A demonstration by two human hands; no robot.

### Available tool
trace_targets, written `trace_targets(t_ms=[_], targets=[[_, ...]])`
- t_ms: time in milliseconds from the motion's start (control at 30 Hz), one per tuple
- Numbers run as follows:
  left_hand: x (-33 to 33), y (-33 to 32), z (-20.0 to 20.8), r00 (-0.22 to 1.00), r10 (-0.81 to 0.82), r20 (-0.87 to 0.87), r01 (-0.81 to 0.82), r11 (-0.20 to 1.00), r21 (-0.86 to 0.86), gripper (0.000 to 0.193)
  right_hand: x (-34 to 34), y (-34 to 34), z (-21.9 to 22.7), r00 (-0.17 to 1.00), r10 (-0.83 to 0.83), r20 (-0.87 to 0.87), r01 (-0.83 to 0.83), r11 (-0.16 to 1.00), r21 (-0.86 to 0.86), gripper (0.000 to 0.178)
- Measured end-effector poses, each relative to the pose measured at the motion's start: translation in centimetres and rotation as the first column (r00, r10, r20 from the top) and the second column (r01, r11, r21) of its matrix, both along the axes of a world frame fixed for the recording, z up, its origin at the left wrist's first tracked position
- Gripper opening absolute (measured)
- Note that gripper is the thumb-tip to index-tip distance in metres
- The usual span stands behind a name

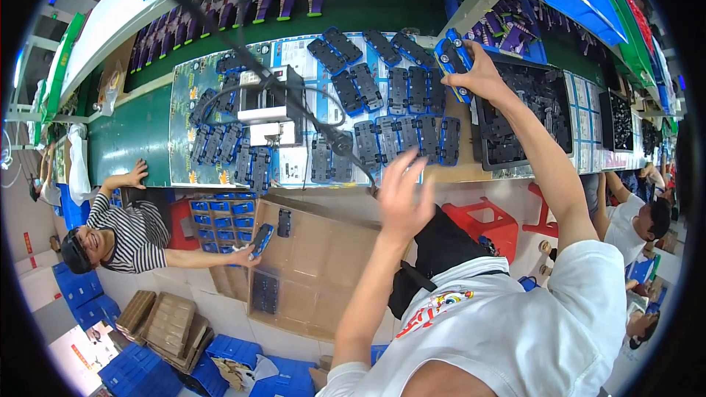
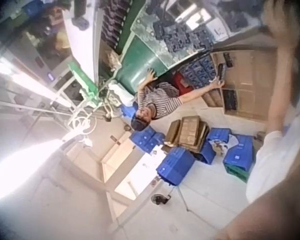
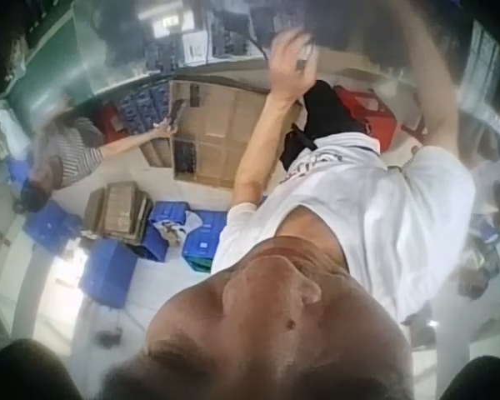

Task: The person moves a plastic bin, carries a box of toy car chassis to a workbench, unloads the chassis onto the table, and drives screws into them using an electric screwdriver.

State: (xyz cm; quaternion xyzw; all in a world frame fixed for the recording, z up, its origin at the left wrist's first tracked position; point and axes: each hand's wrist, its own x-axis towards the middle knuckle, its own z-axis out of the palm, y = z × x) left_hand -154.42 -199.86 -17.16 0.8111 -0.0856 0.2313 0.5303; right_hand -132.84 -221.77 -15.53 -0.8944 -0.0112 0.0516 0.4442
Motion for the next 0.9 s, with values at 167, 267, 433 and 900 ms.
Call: trace_targets(t_ms=[167,267,433,900], targets=[[18.0,-2.2,-3.2,0.926,0.375,-0.04,-0.377,0.924,-0.063,0.052,1.3,-0.7,0.7,0.997,-0.046,-0.067,0.054,0.99,0.129,0.109],[23.5,-0.1,-5.6,0.63,0.557,-0.542,-0.568,0.806,0.168,0.074,1.5,-1.8,0.3,0.992,-0.045,-0.114,0.063,0.985,0.162,0.11],[24.2,-0.2,-9.7,0.421,0.732,-0.536,-0.575,0.672,0.466,0.107,0.7,-3.5,-0.7,0.978,0.006,-0.208,0.054,0.959,0.28,0.11],[20.9,1.2,-10.1,0.497,0.656,-0.568,-0.34,0.749,0.568,0.108,1.4,-3.3,-3.1,0.976,0.035,-0.216,0.027,0.96,0.279,0.102]])
